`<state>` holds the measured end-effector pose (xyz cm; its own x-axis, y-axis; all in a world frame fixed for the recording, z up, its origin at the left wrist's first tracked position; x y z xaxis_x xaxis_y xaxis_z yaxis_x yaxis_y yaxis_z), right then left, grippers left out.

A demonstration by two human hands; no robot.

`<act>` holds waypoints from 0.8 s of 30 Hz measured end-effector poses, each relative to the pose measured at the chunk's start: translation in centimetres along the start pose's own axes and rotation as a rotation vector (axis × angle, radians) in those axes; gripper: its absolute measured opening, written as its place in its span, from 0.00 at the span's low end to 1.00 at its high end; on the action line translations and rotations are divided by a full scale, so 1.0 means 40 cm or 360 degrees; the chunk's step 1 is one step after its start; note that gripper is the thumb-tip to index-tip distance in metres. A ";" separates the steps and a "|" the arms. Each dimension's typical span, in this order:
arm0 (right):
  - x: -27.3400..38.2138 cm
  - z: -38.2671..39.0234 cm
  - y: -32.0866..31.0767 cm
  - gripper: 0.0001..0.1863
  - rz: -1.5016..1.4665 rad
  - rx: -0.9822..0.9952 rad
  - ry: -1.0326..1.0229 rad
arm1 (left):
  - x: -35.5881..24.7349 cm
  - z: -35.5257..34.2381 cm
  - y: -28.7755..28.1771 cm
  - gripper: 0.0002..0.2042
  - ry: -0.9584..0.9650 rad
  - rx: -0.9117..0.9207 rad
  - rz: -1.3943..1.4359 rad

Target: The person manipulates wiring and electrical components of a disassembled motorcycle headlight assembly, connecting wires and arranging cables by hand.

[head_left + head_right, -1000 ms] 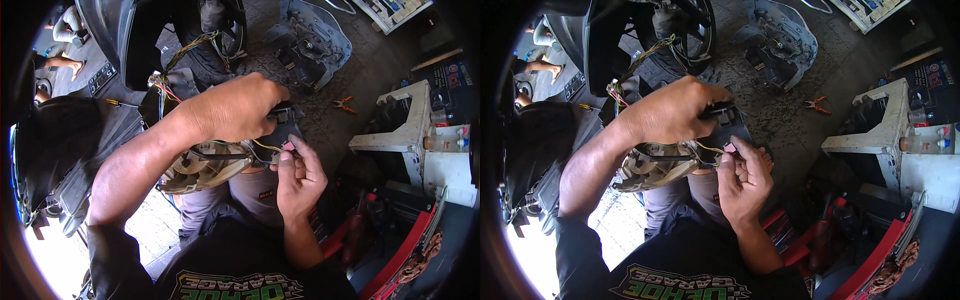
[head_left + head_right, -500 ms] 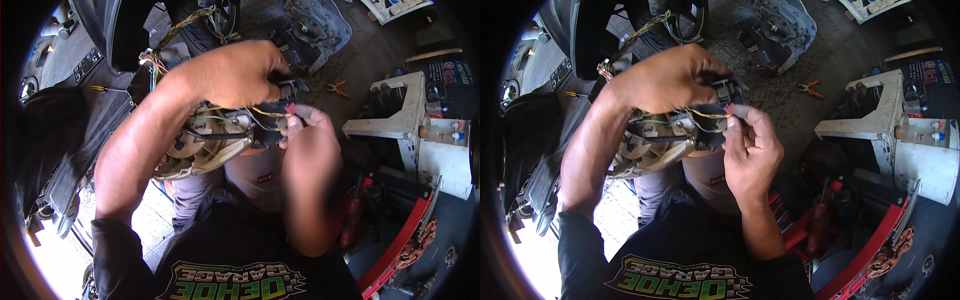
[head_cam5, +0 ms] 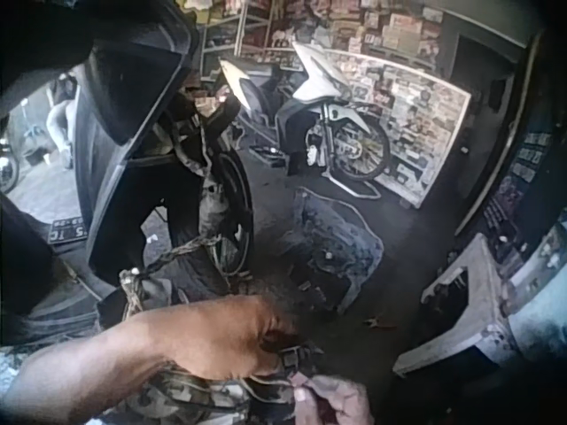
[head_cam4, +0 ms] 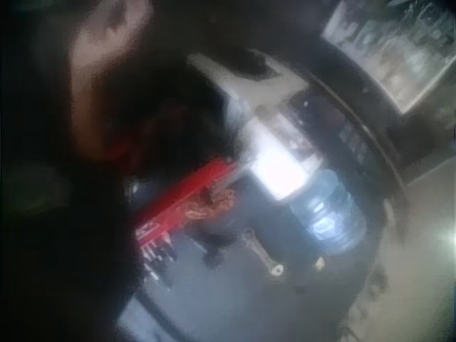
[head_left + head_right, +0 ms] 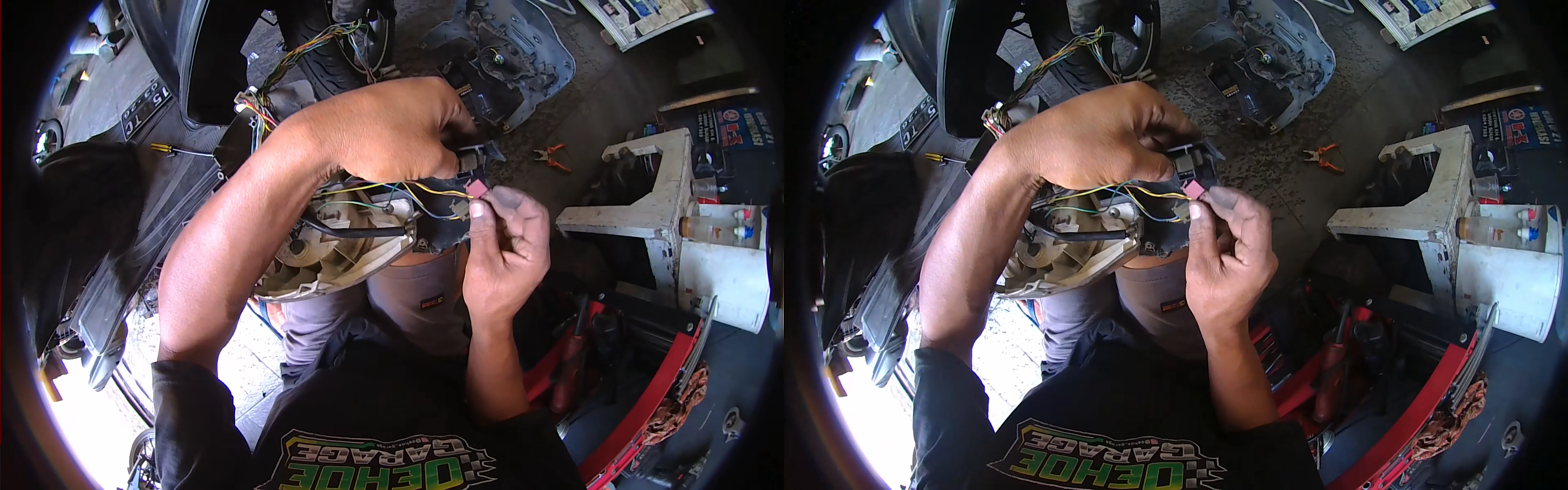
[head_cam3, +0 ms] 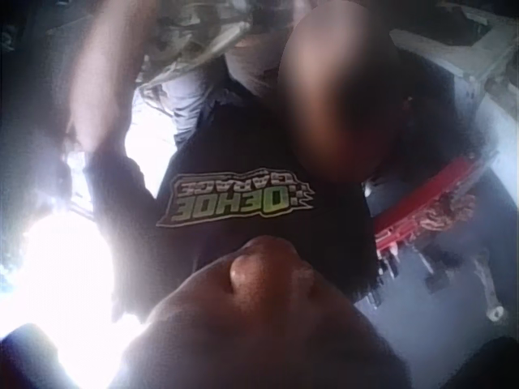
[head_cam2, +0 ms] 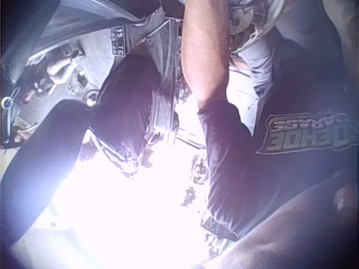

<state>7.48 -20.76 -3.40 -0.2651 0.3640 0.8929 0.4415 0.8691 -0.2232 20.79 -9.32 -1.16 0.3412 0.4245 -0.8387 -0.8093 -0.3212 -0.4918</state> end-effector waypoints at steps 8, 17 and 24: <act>0.010 -0.022 0.010 0.09 0.0260 0.0113 0.0149 | 0.006 -0.007 -0.005 0.22 -0.0123 0.0041 -0.0065; 0.004 -0.068 0.015 0.09 0.0179 0.0198 0.0418 | -0.005 -0.007 -0.006 0.23 -0.0093 0.0029 -0.0085; -0.019 -0.084 0.025 0.09 -0.0102 0.0248 0.0725 | 0.011 -0.021 -0.007 0.23 -0.0106 0.0031 -0.0115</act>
<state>11.02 -21.28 -2.98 0.1299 0.1548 0.9794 0.2939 0.9374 -0.1871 21.56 -9.75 -1.58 0.3671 0.5014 -0.7835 -0.7930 -0.2716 -0.5453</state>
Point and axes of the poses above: each hand's wrist, its own z-axis away from the middle knuckle, its own y-axis out of the palm, x = y × z, the point moved 9 cm from there along -z, towards the middle knuckle, and after that the axes turned 6 degrees about x, right-handed, at the moved point
